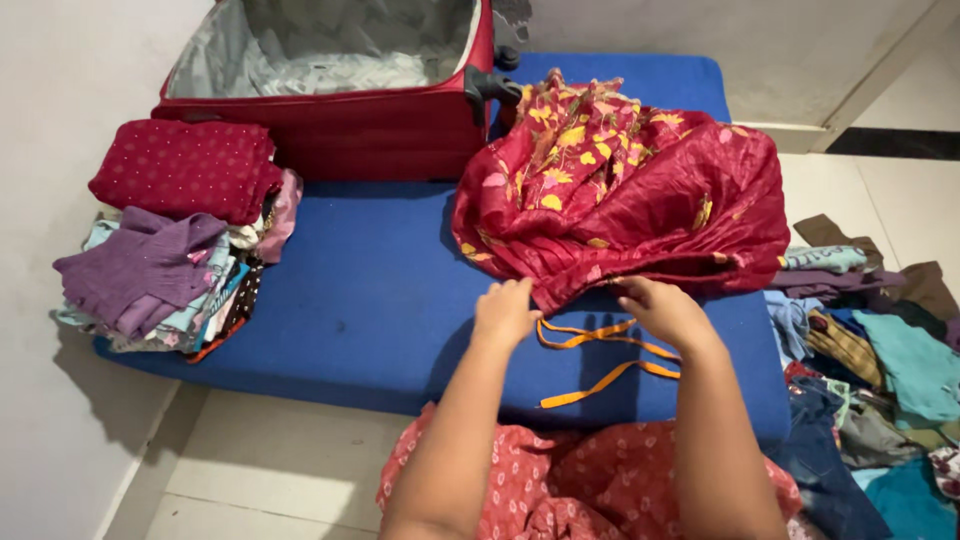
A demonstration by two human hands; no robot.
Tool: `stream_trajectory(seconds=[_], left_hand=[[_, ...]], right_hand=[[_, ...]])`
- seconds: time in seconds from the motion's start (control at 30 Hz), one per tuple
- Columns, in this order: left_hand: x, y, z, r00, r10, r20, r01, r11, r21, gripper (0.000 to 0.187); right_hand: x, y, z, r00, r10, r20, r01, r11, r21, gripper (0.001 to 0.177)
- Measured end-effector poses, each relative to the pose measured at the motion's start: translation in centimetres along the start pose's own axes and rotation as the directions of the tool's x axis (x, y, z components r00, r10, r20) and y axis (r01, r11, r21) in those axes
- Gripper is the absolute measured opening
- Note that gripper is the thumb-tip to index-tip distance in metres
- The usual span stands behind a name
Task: The person folds several garments on a blue mat, including a red patterned cloth, a purple top, a floral dress, jeans, and a light blue shirt. Folded items are stacked on the left side of the mat, and one item is placed into an open red suitcase.
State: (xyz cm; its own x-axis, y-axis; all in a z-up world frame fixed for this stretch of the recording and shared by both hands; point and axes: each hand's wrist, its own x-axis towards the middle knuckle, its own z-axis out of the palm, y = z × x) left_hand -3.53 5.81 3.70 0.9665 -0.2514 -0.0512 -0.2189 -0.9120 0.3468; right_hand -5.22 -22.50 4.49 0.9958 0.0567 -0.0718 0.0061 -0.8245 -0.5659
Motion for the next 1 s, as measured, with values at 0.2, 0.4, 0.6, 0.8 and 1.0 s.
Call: stream_trajectory(seconds=[0.2, 0.4, 0.6, 0.8, 1.0], left_hand=[[0.4, 2.4, 2.3, 0.999, 0.040, 0.004, -0.040, 0.999, -0.027, 0.053], [2.5, 1.0, 2.8, 0.990, -0.113, -0.085, 0.103, 0.988, -0.115, 0.039], [4.1, -0.8, 5.0, 0.967, -0.252, -0.026, 0.248, 0.962, -0.118, 0.041], [5.7, -2.0, 5.9, 0.883, -0.337, 0.328, 0.443, 0.830, -0.339, 0.076], [5.0, -2.5, 4.3, 0.913, -0.068, 0.403, 0.406, 0.042, -0.913, 0.061]], right_hand=[[-0.6, -5.3, -0.8, 0.960, -0.080, -0.268, 0.057, 0.994, -0.093, 0.018], [0.6, -6.0, 1.8, 0.795, -0.520, -0.314, 0.414, 0.842, -0.346, 0.035], [2.4, -7.2, 6.0, 0.634, -0.702, -0.324, 0.453, 0.677, -0.580, 0.033], [2.9, -8.1, 6.6, 0.753, -0.521, -0.402, 0.370, 0.841, -0.396, 0.016], [1.1, -10.4, 5.2, 0.649, -0.551, -0.524, 0.519, 0.825, -0.225, 0.015]])
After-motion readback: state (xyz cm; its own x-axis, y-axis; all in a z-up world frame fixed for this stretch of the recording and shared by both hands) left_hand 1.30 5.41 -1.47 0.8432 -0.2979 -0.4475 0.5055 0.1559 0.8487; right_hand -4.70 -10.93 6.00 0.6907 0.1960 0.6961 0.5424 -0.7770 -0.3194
